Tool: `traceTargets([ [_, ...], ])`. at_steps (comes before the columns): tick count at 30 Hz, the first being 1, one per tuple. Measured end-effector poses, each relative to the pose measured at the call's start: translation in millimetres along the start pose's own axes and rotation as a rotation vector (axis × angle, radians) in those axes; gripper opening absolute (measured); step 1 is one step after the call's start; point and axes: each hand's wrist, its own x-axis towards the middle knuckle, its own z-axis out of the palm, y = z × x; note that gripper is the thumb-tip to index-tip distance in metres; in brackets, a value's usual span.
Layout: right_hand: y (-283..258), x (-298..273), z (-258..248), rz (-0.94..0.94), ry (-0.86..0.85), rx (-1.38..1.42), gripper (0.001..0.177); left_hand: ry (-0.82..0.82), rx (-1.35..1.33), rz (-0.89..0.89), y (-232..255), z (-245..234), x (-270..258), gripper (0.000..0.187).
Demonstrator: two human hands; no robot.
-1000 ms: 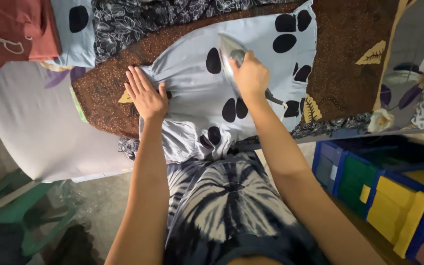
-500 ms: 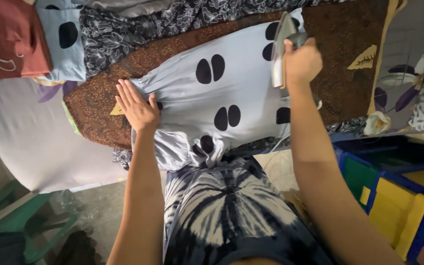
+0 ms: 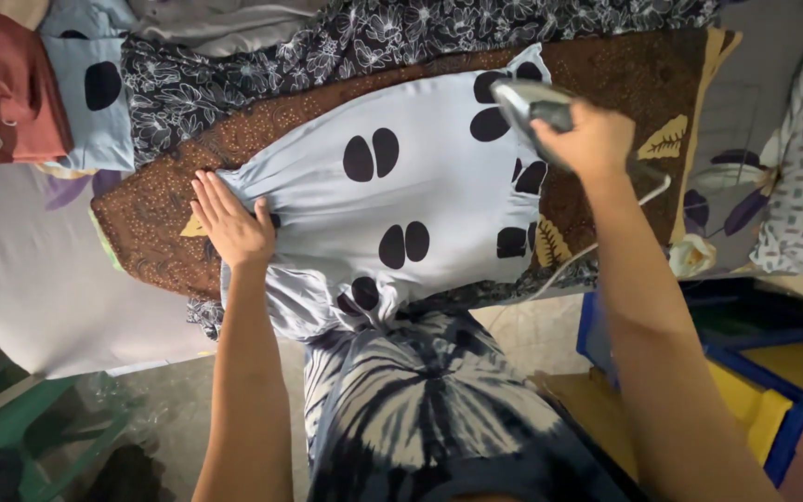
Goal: Ironing and folding a red shirt and blue patterned shorts on an ironing board.
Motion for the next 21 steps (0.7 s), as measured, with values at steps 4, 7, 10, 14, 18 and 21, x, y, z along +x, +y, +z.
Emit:
traceTargets([
  [4,-44.4,32.3,-26.9,-0.16,-0.181,-0.172,0.06,0.047,-0.017,0.033,-2.5,2.8,-1.1,0.08],
  [7,-61.3,54.7,-21.5,-0.196,-0.166,-0.213,0.07,0.055,-0.021,0.026,2.5,-2.1,1.5,0.08],
  [10,-75.0,60.8,-28.2,-0.166,-0.142,-0.117,0.064,0.064,-0.021,0.036,-2.1,3.6,0.4,0.078],
  [14,-65.0,55.7,-21.2,-0.167,0.0,-0.075,0.058,0.052,-0.027,0.035,-0.9,-0.4,-0.2,0.078],
  [18,-17.0,27.9,1.4,0.087,-0.069,-0.149,0.064,0.074,-0.088,0.052,-5.4,0.3,-5.6,0.08],
  [21,54.6,14.4,45.7,0.282,0.107,-0.073,0.054,0.208,-0.161,0.031,-8.3,2.8,2.0,0.078],
])
